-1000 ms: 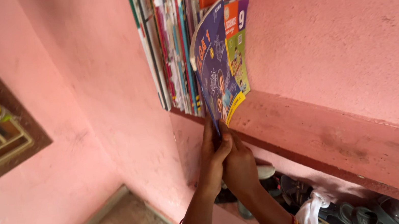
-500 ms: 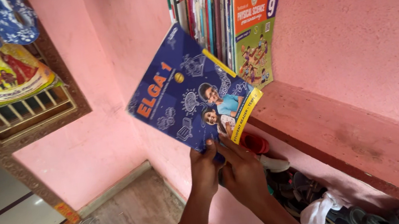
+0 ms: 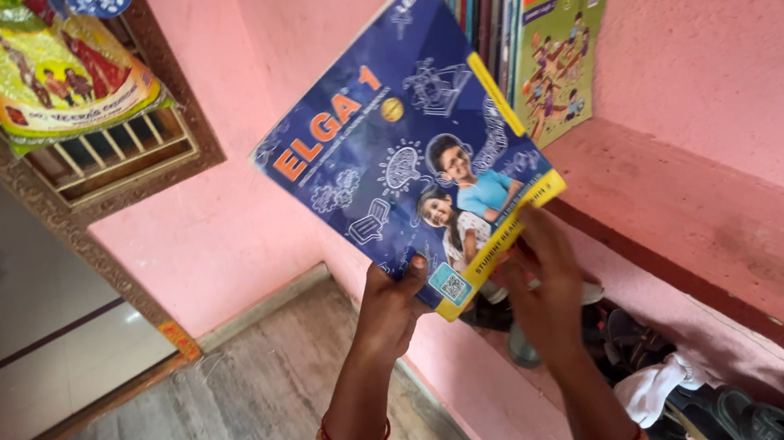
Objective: The person takes books one by one from a wall-mounted shelf and places them into a plastic chair on the floor. The person handles various textbooks and workbooks, moving them from the shelf to the chair repeatedly.
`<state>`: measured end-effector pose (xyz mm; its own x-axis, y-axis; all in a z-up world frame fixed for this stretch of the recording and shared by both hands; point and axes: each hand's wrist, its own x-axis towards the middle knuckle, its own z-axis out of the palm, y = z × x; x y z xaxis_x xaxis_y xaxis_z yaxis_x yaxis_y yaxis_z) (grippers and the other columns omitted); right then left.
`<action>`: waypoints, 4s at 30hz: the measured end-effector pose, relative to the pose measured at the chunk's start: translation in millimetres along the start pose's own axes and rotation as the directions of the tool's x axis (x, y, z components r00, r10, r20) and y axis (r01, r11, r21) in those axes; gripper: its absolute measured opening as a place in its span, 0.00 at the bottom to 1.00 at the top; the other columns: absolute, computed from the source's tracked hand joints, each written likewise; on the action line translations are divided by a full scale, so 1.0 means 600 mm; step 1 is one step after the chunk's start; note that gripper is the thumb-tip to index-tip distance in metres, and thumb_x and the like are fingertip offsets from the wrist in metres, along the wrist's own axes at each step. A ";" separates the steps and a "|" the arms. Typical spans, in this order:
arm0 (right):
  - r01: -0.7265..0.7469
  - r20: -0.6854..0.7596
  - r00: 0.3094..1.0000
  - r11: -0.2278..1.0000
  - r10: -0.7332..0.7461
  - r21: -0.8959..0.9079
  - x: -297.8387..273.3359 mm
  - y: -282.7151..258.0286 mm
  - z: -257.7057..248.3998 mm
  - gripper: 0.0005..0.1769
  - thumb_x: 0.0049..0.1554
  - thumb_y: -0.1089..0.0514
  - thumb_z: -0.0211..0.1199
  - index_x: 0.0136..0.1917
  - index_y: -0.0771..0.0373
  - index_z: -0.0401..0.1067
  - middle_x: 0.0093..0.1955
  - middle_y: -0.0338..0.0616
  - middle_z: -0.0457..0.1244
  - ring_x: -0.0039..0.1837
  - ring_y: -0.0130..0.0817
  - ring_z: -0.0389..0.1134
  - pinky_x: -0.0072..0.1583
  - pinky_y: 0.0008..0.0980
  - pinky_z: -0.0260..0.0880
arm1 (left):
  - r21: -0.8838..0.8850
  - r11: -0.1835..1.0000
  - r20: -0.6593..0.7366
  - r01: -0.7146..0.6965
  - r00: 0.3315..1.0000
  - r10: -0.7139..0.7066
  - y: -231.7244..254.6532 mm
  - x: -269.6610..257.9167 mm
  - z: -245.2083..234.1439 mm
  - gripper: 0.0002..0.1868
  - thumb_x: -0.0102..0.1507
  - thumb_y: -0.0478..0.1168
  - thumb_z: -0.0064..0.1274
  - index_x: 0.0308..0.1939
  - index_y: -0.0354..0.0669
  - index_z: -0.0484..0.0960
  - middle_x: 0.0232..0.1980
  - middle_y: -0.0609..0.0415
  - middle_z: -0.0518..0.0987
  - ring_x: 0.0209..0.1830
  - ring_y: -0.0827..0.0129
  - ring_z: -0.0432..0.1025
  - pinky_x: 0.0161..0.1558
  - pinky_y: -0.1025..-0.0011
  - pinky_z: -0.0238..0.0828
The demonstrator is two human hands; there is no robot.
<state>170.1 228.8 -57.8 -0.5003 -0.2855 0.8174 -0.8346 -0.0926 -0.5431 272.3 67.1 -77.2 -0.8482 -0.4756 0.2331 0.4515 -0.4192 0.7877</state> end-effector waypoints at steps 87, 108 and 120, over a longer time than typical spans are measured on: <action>-0.578 0.890 -0.449 0.786 -0.079 -0.222 -0.886 -0.749 0.687 0.43 0.57 0.53 0.63 0.81 0.63 0.51 0.76 0.55 0.59 0.75 0.42 0.61 0.70 0.46 0.62 | 0.357 0.502 -0.721 0.788 -0.109 0.684 0.222 -1.442 -0.469 0.50 0.55 0.43 0.71 0.74 0.35 0.57 0.71 0.19 0.59 0.70 0.30 0.59 0.61 0.50 0.65; -0.800 0.966 -0.244 0.582 -0.092 -0.146 -0.732 -0.565 0.641 0.33 0.60 0.56 0.62 0.76 0.67 0.61 0.68 0.51 0.68 0.73 0.39 0.64 0.75 0.37 0.57 | 0.580 0.314 -0.740 0.752 0.325 0.589 0.299 -1.182 -0.436 0.32 0.58 0.44 0.64 0.66 0.43 0.75 0.70 0.38 0.71 0.66 0.45 0.69 0.63 0.56 0.67; -0.858 0.992 -0.043 0.504 0.118 -0.097 -0.500 -0.418 0.546 0.32 0.61 0.53 0.62 0.75 0.61 0.62 0.68 0.47 0.69 0.77 0.38 0.60 0.77 0.39 0.53 | 0.879 0.262 -0.473 0.400 0.654 0.590 0.321 -0.771 -0.380 0.27 0.61 0.40 0.61 0.64 0.43 0.76 0.70 0.41 0.73 0.68 0.49 0.69 0.65 0.59 0.67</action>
<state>604.8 24.8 -229.7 0.1522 -0.9449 -0.2899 -0.0138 0.2912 -0.9565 814.4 30.1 -163.3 -0.1569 -0.9244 0.3476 -0.4640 0.3797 0.8003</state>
